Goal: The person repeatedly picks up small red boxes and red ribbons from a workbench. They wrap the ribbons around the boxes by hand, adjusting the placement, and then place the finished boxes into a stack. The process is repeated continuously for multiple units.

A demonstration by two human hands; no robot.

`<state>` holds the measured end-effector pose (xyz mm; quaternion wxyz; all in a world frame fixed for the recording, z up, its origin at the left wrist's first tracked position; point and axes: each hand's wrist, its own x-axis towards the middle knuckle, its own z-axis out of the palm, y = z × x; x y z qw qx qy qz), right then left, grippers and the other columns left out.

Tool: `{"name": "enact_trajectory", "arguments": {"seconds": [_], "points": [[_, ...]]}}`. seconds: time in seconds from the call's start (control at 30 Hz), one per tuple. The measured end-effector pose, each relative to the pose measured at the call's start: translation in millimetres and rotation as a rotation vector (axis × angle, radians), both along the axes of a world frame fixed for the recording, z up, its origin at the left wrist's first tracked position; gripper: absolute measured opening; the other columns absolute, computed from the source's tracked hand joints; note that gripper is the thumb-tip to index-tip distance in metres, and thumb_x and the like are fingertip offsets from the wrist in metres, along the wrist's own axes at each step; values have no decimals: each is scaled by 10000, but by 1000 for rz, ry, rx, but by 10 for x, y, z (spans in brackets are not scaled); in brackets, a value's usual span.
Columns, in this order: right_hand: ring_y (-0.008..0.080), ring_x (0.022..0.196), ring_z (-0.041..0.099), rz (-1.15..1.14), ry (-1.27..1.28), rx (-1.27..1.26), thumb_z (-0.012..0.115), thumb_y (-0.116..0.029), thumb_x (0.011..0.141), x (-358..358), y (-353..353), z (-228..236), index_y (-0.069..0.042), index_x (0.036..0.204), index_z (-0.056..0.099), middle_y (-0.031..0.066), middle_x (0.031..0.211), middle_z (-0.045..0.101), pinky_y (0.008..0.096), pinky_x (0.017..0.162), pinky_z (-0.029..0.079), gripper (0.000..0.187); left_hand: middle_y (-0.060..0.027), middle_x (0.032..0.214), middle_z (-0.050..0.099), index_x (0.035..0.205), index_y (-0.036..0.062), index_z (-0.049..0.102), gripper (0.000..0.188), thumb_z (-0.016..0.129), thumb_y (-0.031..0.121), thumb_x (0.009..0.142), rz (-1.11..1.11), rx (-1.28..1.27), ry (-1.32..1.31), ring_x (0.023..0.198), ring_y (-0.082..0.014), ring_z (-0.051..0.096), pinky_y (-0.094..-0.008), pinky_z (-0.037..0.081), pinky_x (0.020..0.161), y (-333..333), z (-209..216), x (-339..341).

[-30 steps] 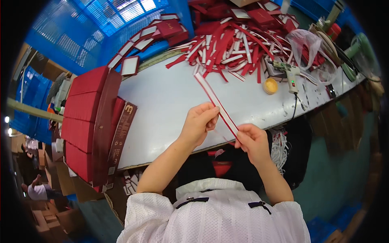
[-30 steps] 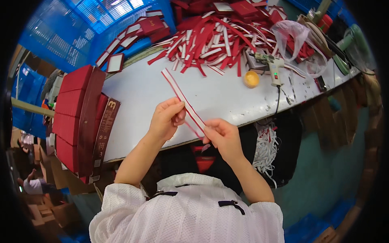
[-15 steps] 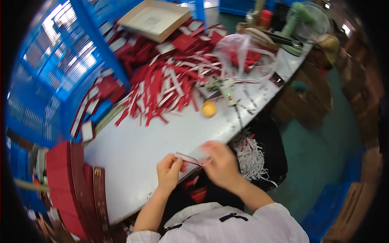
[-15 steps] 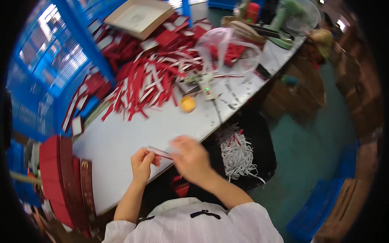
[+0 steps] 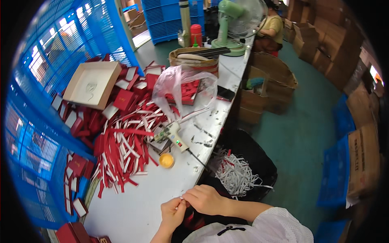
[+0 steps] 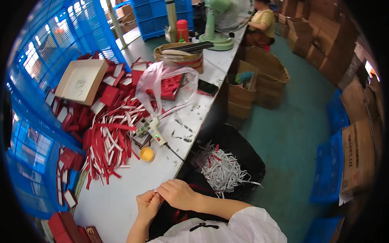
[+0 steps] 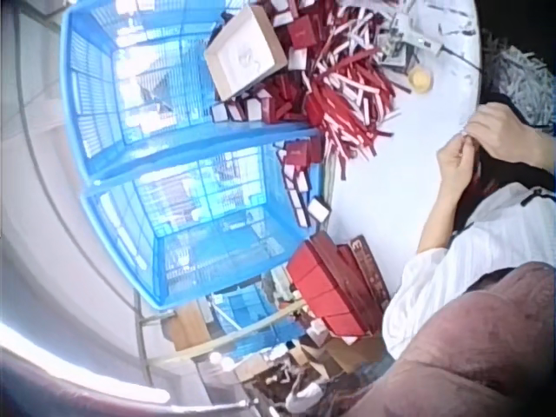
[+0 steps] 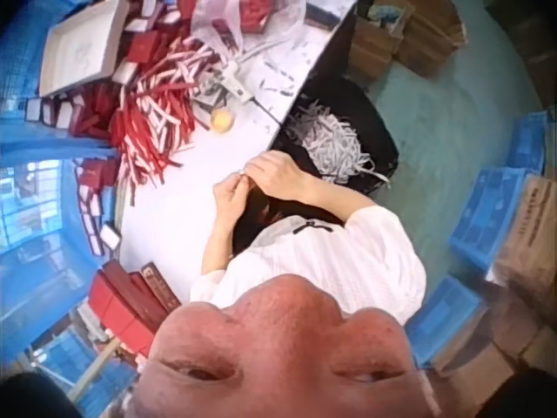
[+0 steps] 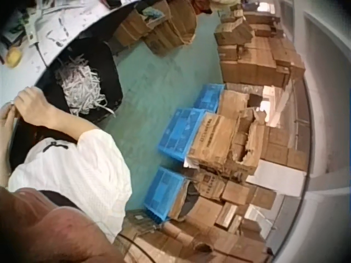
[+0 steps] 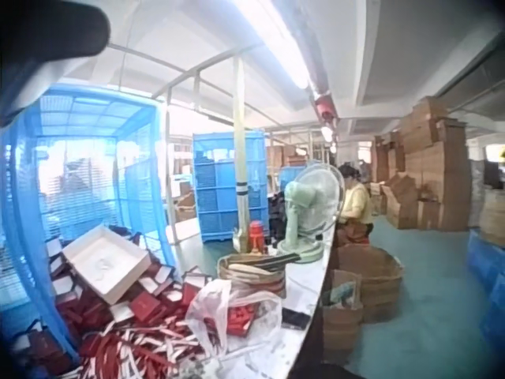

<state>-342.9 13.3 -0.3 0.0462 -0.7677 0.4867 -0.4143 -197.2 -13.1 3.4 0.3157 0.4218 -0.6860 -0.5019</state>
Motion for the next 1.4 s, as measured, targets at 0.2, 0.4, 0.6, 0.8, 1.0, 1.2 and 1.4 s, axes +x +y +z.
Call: {"name": "enact_trajectory", "arguments": {"seconds": [0.2,0.4,0.6,0.8,1.0,1.2,1.4], "points": [[157,515,497,-135,142,3,575,-74,586,-293,223,-85,-38,718,532,32,646,523,249,438,379,143,-114,451,422,568,-4,501,113,520,24,676,-144,-210,-104,369,-132,401,-267,318,369,-17,-46,-382],[139,540,543,-342,-1109,299,497,-72,739,-507,423,-223,-41,735,521,106,722,572,238,450,423,40,-105,645,569,743,-51,544,134,450,34,786,-18,110,248,567,-152,553,-252,469,548,176,-248,-453],[221,754,570,-170,-2348,110,426,-103,768,-1346,708,-1212,-19,720,493,155,828,564,288,648,482,118,-105,839,569,885,-4,497,197,465,162,782,219,457,811,785,-195,553,-306,452,666,112,-160,-41],[264,839,526,-703,-2251,104,436,-107,725,-2033,1051,-2211,-41,837,456,142,883,538,346,750,416,132,-114,784,557,823,12,502,105,439,80,772,-20,363,1214,730,-195,547,-251,452,635,-59,533,875],[287,914,489,-1163,-1527,360,481,-123,656,-2166,1037,-2529,-13,1024,415,159,908,509,351,786,390,390,-80,687,539,717,14,483,91,452,94,748,-259,389,1232,664,-175,543,-339,461,705,28,874,1300],[359,904,463,-964,-496,30,511,-27,620,-1478,904,-1303,14,1039,408,195,990,400,400,771,387,434,-147,862,556,923,19,466,154,459,66,777,-242,359,586,768,-233,550,-362,472,692,580,1046,353],[217,705,513,-297,-145,-256,593,-213,652,-220,1204,274,3,864,515,92,762,512,315,597,400,313,-163,924,532,1011,-20,442,229,438,112,824,-291,213,461,792,-260,544,-389,452,733,804,480,-100]]}}
